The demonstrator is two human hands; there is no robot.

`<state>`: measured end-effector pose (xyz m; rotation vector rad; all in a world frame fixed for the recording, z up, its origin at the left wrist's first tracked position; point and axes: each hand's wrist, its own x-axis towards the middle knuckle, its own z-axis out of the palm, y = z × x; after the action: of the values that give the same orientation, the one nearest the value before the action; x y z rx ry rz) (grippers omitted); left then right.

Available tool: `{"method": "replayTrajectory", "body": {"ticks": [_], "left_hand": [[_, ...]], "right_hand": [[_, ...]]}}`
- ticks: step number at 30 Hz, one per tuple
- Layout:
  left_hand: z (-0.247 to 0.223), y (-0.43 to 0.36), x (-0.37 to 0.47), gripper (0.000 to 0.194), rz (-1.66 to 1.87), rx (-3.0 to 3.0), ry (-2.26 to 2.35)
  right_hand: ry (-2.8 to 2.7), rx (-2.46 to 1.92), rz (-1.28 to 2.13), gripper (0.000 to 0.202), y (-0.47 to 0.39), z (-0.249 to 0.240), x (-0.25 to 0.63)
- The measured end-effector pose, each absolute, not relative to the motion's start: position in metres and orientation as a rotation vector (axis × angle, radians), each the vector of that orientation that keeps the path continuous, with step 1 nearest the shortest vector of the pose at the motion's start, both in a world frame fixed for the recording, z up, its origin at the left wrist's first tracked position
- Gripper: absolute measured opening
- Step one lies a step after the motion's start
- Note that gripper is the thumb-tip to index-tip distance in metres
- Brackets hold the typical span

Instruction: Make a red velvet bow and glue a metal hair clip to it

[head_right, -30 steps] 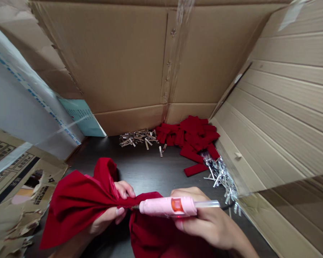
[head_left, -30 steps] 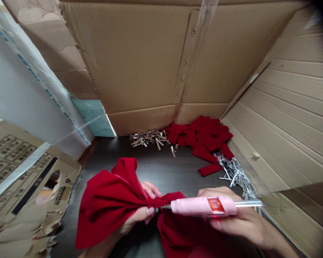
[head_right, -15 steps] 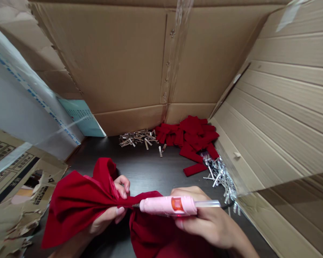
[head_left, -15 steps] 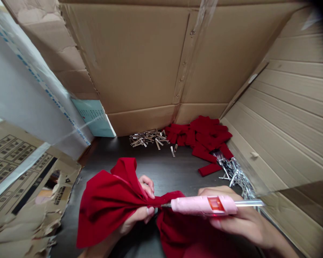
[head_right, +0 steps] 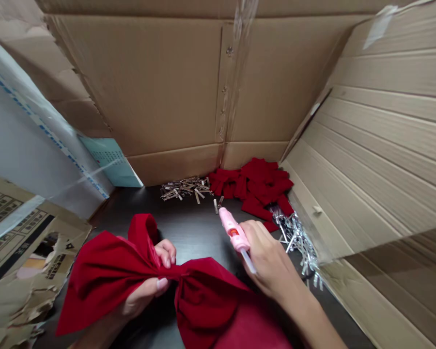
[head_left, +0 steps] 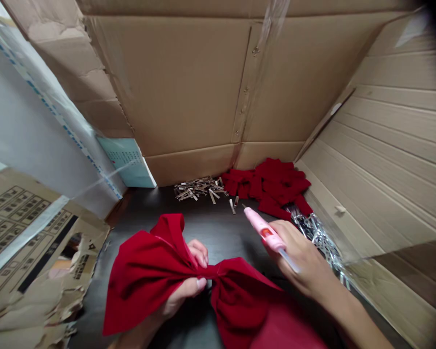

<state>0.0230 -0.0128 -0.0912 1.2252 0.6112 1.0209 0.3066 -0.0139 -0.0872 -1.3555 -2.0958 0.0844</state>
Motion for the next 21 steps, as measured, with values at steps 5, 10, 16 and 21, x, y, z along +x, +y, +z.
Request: {"method": "replayTrajectory", "body": {"ticks": [5, 10, 16, 21], "left_hand": [[-0.087, -0.013, 0.024, 0.018, 1.046, 1.2, 0.587], [-0.088, -0.015, 0.025, 0.018, 1.077, 1.177, 0.6], [-0.094, -0.018, 0.028, 0.018, 1.076, 1.133, 0.614], [-0.095, -0.022, 0.033, 0.02, 1.05, 1.133, 0.59]], "right_hand": [[-2.316, -1.499, 0.125, 0.014, -0.004, -0.101, 0.306], [-2.439, -1.388, 0.471, 0.02, -0.001, -0.107, 0.308], [-1.947, -1.154, 0.48, 0.023, -0.018, -0.081, 0.274], [-1.93, -1.061, 0.737, 0.038, -0.041, -0.071, 0.226]]}}
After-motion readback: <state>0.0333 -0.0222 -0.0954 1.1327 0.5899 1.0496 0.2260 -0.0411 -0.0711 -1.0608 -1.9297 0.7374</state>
